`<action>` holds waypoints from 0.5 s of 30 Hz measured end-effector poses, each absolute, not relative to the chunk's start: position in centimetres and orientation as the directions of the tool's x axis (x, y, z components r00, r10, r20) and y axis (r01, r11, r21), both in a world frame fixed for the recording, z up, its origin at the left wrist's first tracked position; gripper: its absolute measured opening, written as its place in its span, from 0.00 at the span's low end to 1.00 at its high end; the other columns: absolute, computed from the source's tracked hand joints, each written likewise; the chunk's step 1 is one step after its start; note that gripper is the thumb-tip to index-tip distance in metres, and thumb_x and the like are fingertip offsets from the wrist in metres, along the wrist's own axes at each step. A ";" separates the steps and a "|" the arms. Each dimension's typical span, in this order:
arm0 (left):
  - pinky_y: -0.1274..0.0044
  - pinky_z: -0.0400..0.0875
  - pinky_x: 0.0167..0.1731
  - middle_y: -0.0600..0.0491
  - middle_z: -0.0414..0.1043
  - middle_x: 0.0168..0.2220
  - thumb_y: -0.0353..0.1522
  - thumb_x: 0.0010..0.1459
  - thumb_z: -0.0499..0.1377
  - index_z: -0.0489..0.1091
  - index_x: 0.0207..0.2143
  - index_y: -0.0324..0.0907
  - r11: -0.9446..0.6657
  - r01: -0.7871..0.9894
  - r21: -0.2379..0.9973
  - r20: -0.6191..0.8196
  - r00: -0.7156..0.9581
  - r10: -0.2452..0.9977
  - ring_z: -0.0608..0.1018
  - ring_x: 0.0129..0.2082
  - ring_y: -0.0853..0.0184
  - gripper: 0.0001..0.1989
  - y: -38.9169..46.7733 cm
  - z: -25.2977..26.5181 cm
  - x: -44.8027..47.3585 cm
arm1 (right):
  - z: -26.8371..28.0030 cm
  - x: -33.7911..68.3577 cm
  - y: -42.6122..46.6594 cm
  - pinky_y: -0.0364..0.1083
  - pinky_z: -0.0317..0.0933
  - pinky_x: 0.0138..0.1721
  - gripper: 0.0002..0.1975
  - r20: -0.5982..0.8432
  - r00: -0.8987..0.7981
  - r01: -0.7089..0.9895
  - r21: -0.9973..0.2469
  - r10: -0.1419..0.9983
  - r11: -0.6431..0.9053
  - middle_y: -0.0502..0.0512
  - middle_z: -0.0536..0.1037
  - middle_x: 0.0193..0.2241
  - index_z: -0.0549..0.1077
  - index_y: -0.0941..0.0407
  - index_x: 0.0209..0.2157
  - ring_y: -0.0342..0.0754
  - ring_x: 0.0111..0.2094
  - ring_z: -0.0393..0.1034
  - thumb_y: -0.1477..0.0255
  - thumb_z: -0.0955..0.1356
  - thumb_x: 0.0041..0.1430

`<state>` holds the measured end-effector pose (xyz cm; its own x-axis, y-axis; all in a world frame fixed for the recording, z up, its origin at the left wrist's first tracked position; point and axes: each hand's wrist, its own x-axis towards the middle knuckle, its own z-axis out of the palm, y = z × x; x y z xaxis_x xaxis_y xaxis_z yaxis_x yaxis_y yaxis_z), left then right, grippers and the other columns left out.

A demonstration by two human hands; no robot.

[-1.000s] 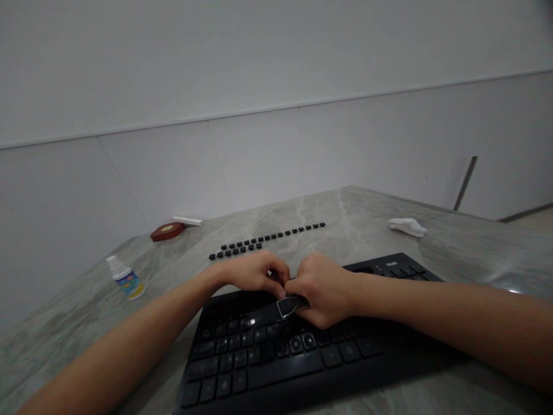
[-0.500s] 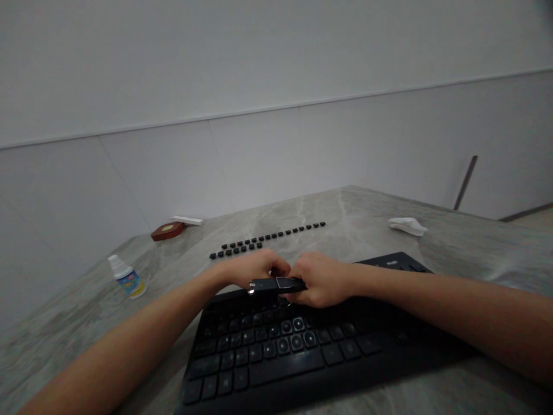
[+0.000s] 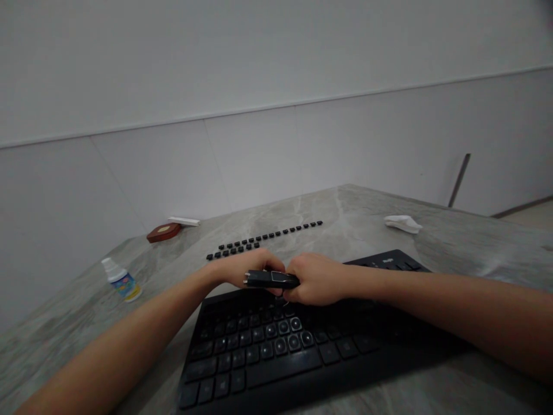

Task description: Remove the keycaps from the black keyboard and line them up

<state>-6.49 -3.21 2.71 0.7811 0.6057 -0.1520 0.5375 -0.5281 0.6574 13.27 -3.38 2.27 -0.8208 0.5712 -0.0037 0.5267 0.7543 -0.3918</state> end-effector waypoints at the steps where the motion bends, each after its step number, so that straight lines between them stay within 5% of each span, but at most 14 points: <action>1: 0.80 0.63 0.28 0.55 0.72 0.28 0.37 0.55 0.64 0.73 0.34 0.37 -0.527 0.539 0.657 -0.152 0.779 0.608 0.71 0.28 0.71 0.11 -3.2 2.7 -6.5 | 2.2 13.2 -3.4 0.44 0.47 0.21 0.10 -0.009 -0.816 0.532 -0.405 0.579 0.744 0.50 0.64 0.16 0.72 0.59 0.21 0.39 0.17 0.52 0.68 0.68 0.50; 15: 0.80 0.62 0.26 0.57 0.69 0.25 0.35 0.54 0.63 0.73 0.32 0.37 -0.498 0.581 0.644 -0.152 0.735 0.660 0.69 0.25 0.72 0.09 -3.5 2.4 -6.4 | 1.3 13.4 -3.7 0.43 0.45 0.20 0.14 0.045 -0.756 0.581 -0.413 0.653 0.701 0.50 0.61 0.14 0.74 0.60 0.21 0.40 0.16 0.52 0.64 0.68 0.51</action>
<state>-6.38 -3.50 2.41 0.7352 0.6605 -0.1523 0.5806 -0.4977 0.6443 13.43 -3.71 1.32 -0.7563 0.6527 0.0446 0.5810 0.7014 -0.4128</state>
